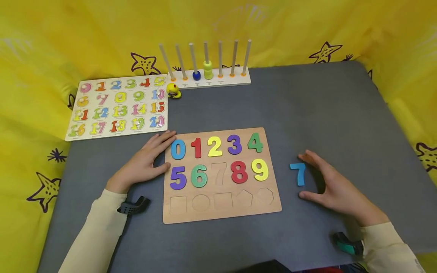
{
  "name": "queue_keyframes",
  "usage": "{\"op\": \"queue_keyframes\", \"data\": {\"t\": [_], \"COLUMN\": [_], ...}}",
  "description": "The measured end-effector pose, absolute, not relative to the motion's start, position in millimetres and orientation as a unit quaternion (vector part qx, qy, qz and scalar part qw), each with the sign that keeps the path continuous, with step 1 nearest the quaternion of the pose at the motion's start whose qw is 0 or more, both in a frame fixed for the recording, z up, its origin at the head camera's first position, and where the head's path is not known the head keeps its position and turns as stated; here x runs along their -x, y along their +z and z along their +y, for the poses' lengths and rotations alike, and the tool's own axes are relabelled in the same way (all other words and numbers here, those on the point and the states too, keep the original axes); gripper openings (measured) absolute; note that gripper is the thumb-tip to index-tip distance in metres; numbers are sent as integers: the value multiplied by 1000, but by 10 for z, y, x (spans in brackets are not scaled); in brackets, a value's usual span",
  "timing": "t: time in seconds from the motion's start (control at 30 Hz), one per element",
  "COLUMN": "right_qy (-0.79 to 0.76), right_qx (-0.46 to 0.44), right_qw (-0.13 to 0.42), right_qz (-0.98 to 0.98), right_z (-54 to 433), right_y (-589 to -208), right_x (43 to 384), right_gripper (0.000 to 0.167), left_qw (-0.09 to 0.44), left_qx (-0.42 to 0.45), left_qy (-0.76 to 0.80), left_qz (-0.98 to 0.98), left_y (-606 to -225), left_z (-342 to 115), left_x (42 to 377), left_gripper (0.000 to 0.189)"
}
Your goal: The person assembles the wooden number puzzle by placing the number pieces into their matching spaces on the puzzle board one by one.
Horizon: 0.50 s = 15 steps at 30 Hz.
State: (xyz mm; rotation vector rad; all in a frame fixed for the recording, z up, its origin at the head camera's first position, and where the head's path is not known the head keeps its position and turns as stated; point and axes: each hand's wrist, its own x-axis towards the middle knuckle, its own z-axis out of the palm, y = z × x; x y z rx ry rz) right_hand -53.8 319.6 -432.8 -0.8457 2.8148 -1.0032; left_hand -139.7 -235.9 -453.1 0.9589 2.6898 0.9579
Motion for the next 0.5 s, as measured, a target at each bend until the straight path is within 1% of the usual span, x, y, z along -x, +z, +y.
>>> {"op": "queue_keyframes", "data": {"t": [0.13, 0.37, 0.5], "right_qy": [-316, -292, -272], "right_qx": [271, 269, 265], "right_qw": [8, -17, -33], "right_qz": [909, 918, 925], "right_z": [3171, 3154, 3117], "right_y": [-4391, -4431, -4410], "right_x": [544, 524, 510], "right_gripper": [123, 109, 106], "left_qw": [61, 53, 54], "left_qx": [-320, -327, -331], "left_qy": [319, 316, 312], "left_qz": [890, 889, 889], "left_y": [-4540, -4517, -4521], "left_z": [-2382, -2375, -2367], "left_x": [1389, 1383, 1395], "left_gripper": [79, 78, 78]}}
